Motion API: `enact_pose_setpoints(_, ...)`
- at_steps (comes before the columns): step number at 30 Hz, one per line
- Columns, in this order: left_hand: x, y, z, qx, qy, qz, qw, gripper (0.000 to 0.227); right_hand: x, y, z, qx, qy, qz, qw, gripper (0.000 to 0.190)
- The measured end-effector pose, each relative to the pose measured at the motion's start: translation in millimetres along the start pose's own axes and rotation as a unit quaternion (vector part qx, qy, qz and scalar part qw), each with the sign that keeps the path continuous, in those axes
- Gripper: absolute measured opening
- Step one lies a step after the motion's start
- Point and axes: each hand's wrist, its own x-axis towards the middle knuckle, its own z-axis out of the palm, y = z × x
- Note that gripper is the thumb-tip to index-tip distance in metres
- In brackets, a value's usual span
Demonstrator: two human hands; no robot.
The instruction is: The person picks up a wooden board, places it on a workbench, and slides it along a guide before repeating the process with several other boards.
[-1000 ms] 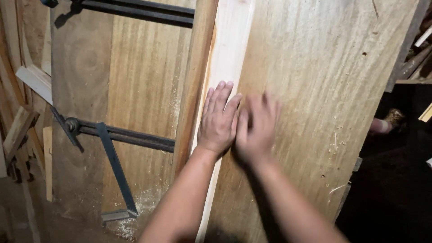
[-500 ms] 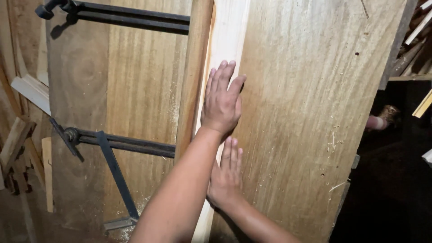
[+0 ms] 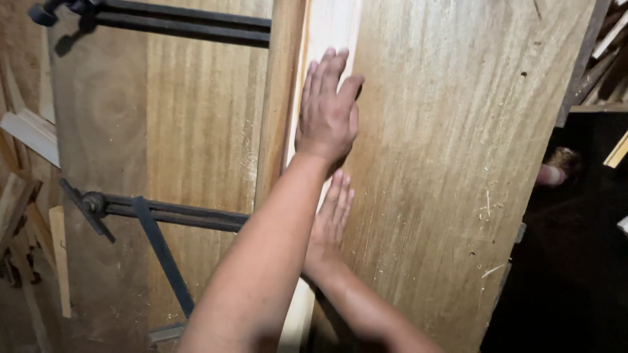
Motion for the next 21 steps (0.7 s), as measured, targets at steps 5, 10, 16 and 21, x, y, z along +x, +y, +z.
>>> enact_pose_setpoints(5, 18.9, -6.7, 7.5, -0.001, 0.016, 0.007, 1.0, 0.032, 15.7, 8.6, 7.5, -0.03, 0.052, -0.017, 0.998, 0.084)
enact_pose_setpoints(10, 42.5, -17.1, 17.7, -0.008, 0.032, 0.023, 0.999, 0.033, 41.7, 10.8, 2.1, -0.015, 0.043, 0.0, 0.999, 0.09)
enact_pose_setpoints(16, 74.8, -18.7, 21.2, 0.013, 0.047, 0.014, 0.999, 0.034, 78.6, 11.7, -11.9, -0.008, 0.003, 0.015, 1.0, 0.095)
enact_pose_setpoints(21, 106.4, -43.3, 42.7, -0.008, -0.011, -0.028, 1.0, 0.035, 101.1, 10.1, -27.8, -0.003, 0.007, -0.006, 1.0, 0.088)
